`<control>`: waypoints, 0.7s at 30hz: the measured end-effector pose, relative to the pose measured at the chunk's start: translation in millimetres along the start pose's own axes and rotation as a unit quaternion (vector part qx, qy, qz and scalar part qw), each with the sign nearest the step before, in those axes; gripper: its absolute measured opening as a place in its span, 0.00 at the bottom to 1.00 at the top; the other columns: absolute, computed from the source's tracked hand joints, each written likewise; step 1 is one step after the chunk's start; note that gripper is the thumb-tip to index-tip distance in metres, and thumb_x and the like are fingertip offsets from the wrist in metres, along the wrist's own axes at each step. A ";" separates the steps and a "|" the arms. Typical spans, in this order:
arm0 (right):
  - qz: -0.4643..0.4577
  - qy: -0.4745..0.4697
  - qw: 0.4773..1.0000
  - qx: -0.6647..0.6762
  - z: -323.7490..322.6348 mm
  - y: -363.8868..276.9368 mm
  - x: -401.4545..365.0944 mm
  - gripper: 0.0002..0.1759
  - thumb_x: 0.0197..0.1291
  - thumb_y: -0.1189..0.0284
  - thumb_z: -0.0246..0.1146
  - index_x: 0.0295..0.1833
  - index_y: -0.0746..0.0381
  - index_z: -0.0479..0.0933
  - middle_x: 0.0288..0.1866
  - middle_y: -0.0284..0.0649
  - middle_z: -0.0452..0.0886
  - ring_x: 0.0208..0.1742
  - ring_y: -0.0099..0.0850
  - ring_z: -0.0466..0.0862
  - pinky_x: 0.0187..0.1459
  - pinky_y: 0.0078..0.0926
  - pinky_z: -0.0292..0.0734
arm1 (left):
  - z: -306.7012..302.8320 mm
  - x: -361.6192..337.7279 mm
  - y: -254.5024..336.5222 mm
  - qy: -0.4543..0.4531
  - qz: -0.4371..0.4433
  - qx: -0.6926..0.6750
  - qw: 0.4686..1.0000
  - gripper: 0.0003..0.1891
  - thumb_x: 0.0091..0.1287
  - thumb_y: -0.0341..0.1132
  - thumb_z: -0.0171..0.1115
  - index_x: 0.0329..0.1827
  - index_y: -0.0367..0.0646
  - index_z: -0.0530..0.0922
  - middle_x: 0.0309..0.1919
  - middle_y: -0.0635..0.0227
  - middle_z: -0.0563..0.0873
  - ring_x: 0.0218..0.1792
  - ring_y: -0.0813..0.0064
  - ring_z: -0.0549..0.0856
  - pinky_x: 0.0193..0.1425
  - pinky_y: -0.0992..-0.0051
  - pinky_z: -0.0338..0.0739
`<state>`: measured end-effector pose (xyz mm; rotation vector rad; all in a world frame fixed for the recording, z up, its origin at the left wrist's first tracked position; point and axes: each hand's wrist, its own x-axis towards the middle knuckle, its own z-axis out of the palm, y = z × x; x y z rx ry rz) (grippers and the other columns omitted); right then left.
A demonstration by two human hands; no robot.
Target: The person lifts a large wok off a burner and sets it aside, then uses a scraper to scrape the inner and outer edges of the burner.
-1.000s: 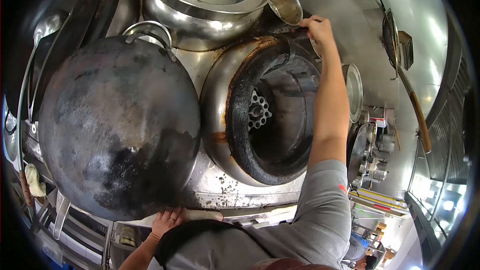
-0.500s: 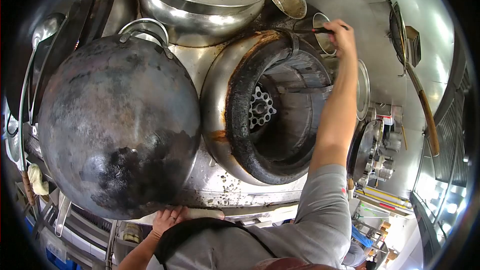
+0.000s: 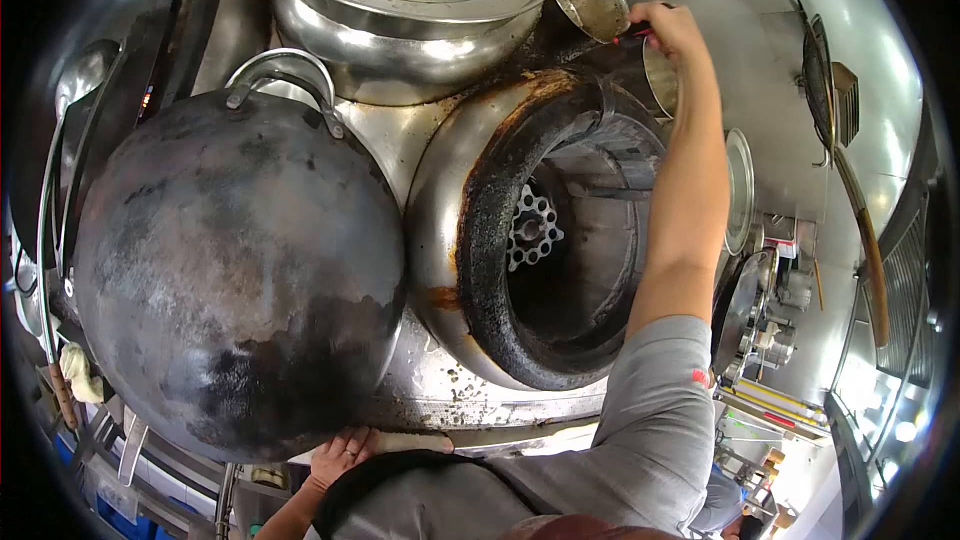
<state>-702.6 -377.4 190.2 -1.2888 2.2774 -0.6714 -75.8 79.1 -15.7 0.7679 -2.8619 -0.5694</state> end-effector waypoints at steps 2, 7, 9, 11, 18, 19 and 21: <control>0.032 0.007 0.999 -0.007 6.9 5.1 1.0 0.12 0.43 0.67 0.74 0.29 0.64 0.85 0.21 0.37 0.79 0.19 0.27 0.72 0.24 0.31 0.65 | 6.1 -4.4 -1.4 -0.015 0.004 0.010 1.000 0.24 0.62 0.47 0.59 0.62 0.53 0.82 0.58 0.71 0.82 0.57 0.69 0.81 0.60 0.67 0.76; 0.058 -0.011 0.998 0.005 23.9 18.3 20.1 0.13 0.44 0.65 0.75 0.29 0.63 0.84 0.20 0.34 0.76 0.18 0.24 0.70 0.22 0.29 0.60 | 12.9 -14.3 4.0 -0.031 0.002 0.000 1.000 0.24 0.63 0.48 0.58 0.62 0.54 0.82 0.63 0.70 0.81 0.63 0.66 0.80 0.66 0.60 0.76; 0.080 -0.017 0.996 -0.032 -6.1 0.0 25.2 0.12 0.45 0.64 0.74 0.29 0.61 0.83 0.20 0.33 0.78 0.18 0.22 0.69 0.21 0.24 0.57 | 17.4 -17.3 2.0 -0.038 0.006 0.003 0.999 0.24 0.64 0.47 0.57 0.62 0.54 0.82 0.66 0.68 0.79 0.66 0.63 0.79 0.69 0.56 0.75; 0.075 -0.039 0.996 -0.039 3.3 -0.7 17.5 0.13 0.44 0.64 0.75 0.29 0.62 0.83 0.20 0.34 0.78 0.19 0.22 0.69 0.22 0.25 0.59 | 20.5 -20.5 -0.8 -0.071 0.027 0.007 0.997 0.24 0.65 0.47 0.57 0.63 0.54 0.82 0.67 0.65 0.78 0.68 0.61 0.78 0.71 0.53 0.73; -0.013 0.000 0.999 -0.048 -8.3 -29.4 28.4 0.08 0.52 0.69 0.71 0.32 0.62 0.85 0.21 0.35 0.79 0.19 0.21 0.71 0.21 0.21 0.62 | 31.4 -35.0 0.3 -0.088 0.055 0.032 0.994 0.28 0.68 0.47 0.53 0.71 0.52 0.76 0.74 0.57 0.71 0.76 0.56 0.70 0.79 0.52 0.66; -0.044 -0.019 0.997 -0.059 -10.6 -53.3 5.9 0.08 0.52 0.69 0.71 0.33 0.62 0.85 0.22 0.35 0.80 0.19 0.21 0.72 0.21 0.21 0.62 | 34.6 -36.5 0.9 -0.089 0.059 0.035 0.994 0.28 0.69 0.47 0.52 0.72 0.51 0.75 0.74 0.56 0.71 0.76 0.56 0.69 0.79 0.53 0.64; -0.069 -0.066 0.994 -0.060 15.9 -39.9 4.9 0.09 0.53 0.68 0.70 0.36 0.62 0.87 0.24 0.34 0.81 0.19 0.20 0.72 0.20 0.22 0.62 | 37.4 -40.3 0.9 -0.103 0.076 0.054 0.990 0.30 0.70 0.47 0.51 0.75 0.50 0.72 0.75 0.55 0.69 0.77 0.56 0.68 0.81 0.53 0.62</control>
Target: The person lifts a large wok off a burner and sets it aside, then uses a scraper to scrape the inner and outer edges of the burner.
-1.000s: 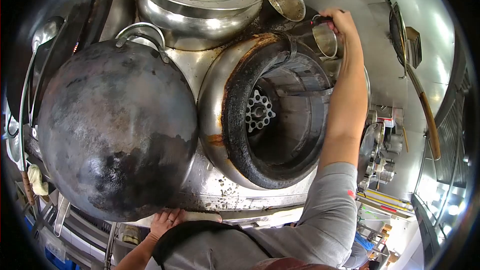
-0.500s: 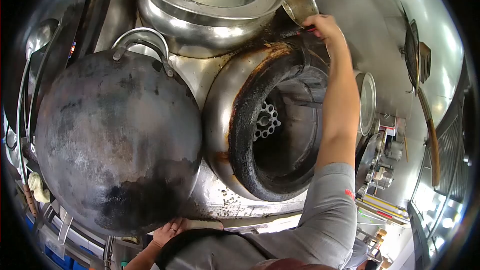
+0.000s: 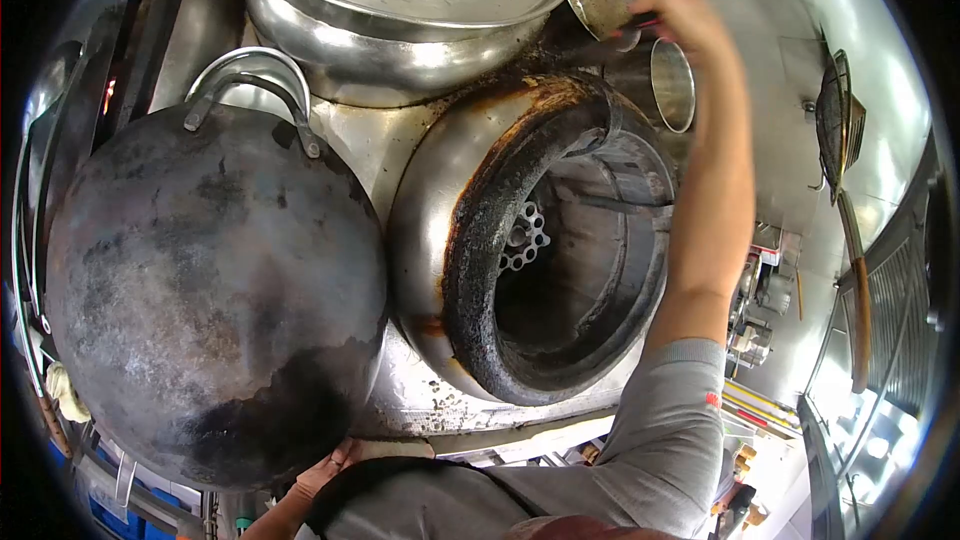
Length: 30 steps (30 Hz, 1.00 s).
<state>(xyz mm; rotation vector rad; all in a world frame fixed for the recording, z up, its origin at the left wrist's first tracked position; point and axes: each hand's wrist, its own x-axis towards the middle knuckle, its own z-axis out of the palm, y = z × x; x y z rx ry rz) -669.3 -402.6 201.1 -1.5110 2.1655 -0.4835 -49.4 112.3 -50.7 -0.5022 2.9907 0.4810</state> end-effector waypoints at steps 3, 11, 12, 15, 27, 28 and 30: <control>0.041 -0.012 0.998 -0.050 55.9 13.9 -9.1 0.08 0.53 0.68 0.70 0.35 0.62 0.88 0.25 0.32 0.81 0.22 0.19 0.70 0.23 0.20 0.64 | -28.7 16.7 -6.4 0.005 -0.026 -0.032 0.999 0.27 0.64 0.43 0.58 0.70 0.55 0.77 0.69 0.66 0.76 0.65 0.65 0.76 0.67 0.69 0.74; 0.026 -0.025 0.999 -0.037 37.7 -0.1 -15.3 0.06 0.53 0.70 0.69 0.27 0.59 0.84 0.21 0.33 0.80 0.19 0.18 0.68 0.23 0.21 0.61 | -31.4 21.2 -13.1 0.043 -0.036 -0.062 0.996 0.28 0.62 0.42 0.60 0.68 0.56 0.79 0.65 0.69 0.79 0.56 0.68 0.81 0.59 0.76 0.80; 0.029 -0.022 0.999 -0.032 52.7 1.8 -13.8 0.06 0.53 0.70 0.69 0.27 0.59 0.84 0.21 0.32 0.80 0.18 0.18 0.68 0.23 0.20 0.60 | -31.5 20.9 -11.3 0.048 -0.036 -0.062 0.996 0.28 0.62 0.42 0.60 0.68 0.56 0.79 0.65 0.69 0.79 0.56 0.68 0.81 0.59 0.76 0.80; -0.010 -0.046 0.997 -0.054 42.8 -39.5 -13.1 0.07 0.51 0.69 0.71 0.26 0.59 0.83 0.19 0.30 0.76 0.19 0.18 0.67 0.23 0.19 0.57 | -29.3 18.6 -10.4 0.050 -0.033 -0.056 0.997 0.27 0.62 0.43 0.60 0.68 0.56 0.79 0.64 0.69 0.79 0.56 0.67 0.81 0.59 0.75 0.80; -0.033 -0.001 0.987 -0.154 68.8 -12.9 -46.6 0.13 0.43 0.61 0.75 0.31 0.59 0.87 0.30 0.45 0.86 0.35 0.37 0.84 0.43 0.34 0.77 | -2.7 7.0 -1.2 0.035 -0.051 -0.129 0.990 0.27 0.68 0.48 0.58 0.69 0.51 0.78 0.67 0.64 0.77 0.63 0.62 0.78 0.65 0.64 0.77; -0.055 0.028 0.981 -0.182 79.7 -4.9 -54.7 0.18 0.40 0.57 0.76 0.34 0.58 0.89 0.35 0.50 0.89 0.42 0.44 0.89 0.51 0.38 0.81 | -2.4 8.2 -1.9 0.023 -0.061 -0.158 0.985 0.27 0.71 0.49 0.57 0.70 0.48 0.77 0.70 0.62 0.76 0.67 0.59 0.78 0.69 0.61 0.76; -0.021 0.072 0.985 -0.155 76.8 -41.5 -96.4 0.18 0.40 0.56 0.75 0.35 0.56 0.90 0.37 0.52 0.90 0.45 0.47 0.90 0.55 0.40 0.81 | -14.0 22.9 -7.7 0.098 -0.072 -0.106 0.987 0.27 0.68 0.49 0.61 0.69 0.50 0.78 0.61 0.69 0.82 0.57 0.64 0.81 0.57 0.61 0.78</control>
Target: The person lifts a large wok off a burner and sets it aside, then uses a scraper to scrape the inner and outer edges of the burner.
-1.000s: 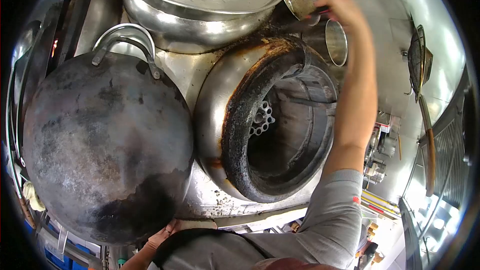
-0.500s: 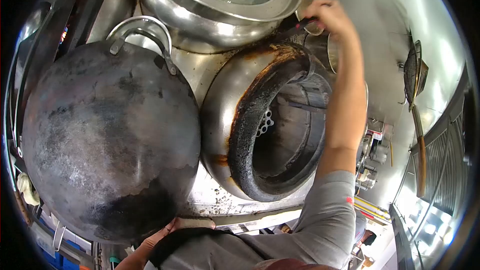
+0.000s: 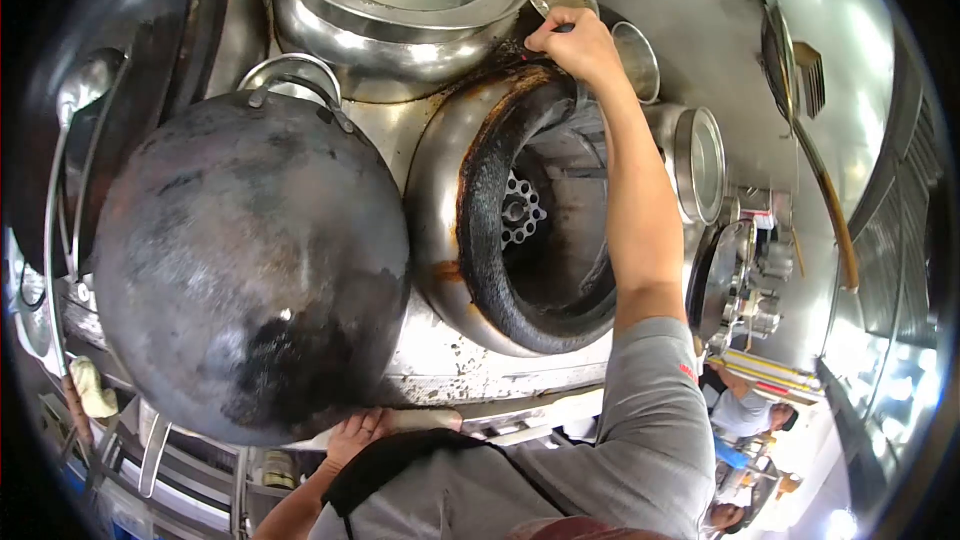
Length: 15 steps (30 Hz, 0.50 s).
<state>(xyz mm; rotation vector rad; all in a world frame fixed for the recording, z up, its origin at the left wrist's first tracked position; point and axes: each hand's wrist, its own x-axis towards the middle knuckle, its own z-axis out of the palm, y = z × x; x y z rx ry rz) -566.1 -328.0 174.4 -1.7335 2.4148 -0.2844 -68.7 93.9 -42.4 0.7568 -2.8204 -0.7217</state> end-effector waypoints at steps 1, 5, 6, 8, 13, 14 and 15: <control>0.029 -0.012 0.999 0.032 -14.0 -16.1 -18.6 0.18 0.40 0.57 0.75 0.36 0.56 0.90 0.37 0.51 0.90 0.44 0.46 0.90 0.54 0.40 0.82 | -3.3 3.2 0.0 0.014 -0.007 -0.017 1.000 0.27 0.67 0.49 0.62 0.69 0.50 0.78 0.60 0.70 0.82 0.55 0.65 0.82 0.55 0.61 0.77; -0.007 0.083 0.996 0.045 -39.6 -67.7 -115.7 0.16 0.45 0.57 0.72 0.38 0.55 0.90 0.36 0.47 0.90 0.42 0.44 0.91 0.49 0.41 0.85 | 7.1 4.8 0.7 0.112 0.007 -0.004 0.994 0.26 0.65 0.48 0.66 0.66 0.51 0.79 0.56 0.70 0.84 0.50 0.64 0.82 0.53 0.58 0.76; -0.058 0.152 0.984 0.073 -31.6 -69.1 -142.9 0.16 0.48 0.59 0.76 0.39 0.58 0.88 0.36 0.45 0.89 0.41 0.39 0.90 0.48 0.35 0.82 | 15.8 8.4 -3.6 0.122 0.026 -0.012 0.992 0.25 0.66 0.47 0.66 0.65 0.51 0.80 0.56 0.70 0.83 0.50 0.64 0.82 0.54 0.58 0.76; -0.073 0.214 0.954 0.198 -7.2 -69.0 -192.5 0.17 0.51 0.61 0.77 0.41 0.60 0.86 0.38 0.45 0.89 0.42 0.40 0.89 0.47 0.36 0.83 | 18.0 7.8 -7.4 0.130 0.052 -0.020 0.990 0.23 0.67 0.47 0.66 0.63 0.51 0.80 0.56 0.70 0.83 0.51 0.62 0.82 0.55 0.58 0.75; -0.003 0.269 0.906 0.328 20.6 -86.7 -343.2 0.15 0.53 0.65 0.78 0.40 0.63 0.85 0.36 0.42 0.86 0.44 0.36 0.89 0.52 0.34 0.81 | 17.7 7.1 -18.9 0.147 0.149 0.005 0.978 0.25 0.68 0.51 0.66 0.64 0.50 0.77 0.60 0.69 0.81 0.56 0.61 0.81 0.59 0.54 0.74; -0.004 0.292 0.899 0.326 26.0 -88.9 -371.3 0.15 0.54 0.65 0.78 0.42 0.63 0.85 0.37 0.42 0.86 0.47 0.36 0.89 0.56 0.33 0.79 | 17.8 9.1 -18.8 0.169 0.180 -0.003 0.969 0.26 0.68 0.52 0.66 0.64 0.50 0.77 0.60 0.67 0.81 0.56 0.59 0.81 0.60 0.52 0.73; 0.012 0.320 0.895 0.312 22.0 -80.4 -390.4 0.15 0.54 0.65 0.78 0.42 0.63 0.85 0.37 0.42 0.86 0.47 0.36 0.89 0.56 0.33 0.79 | 19.4 8.7 -18.6 0.190 0.206 -0.011 0.960 0.26 0.68 0.53 0.65 0.64 0.50 0.77 0.61 0.65 0.81 0.57 0.57 0.81 0.61 0.50 0.73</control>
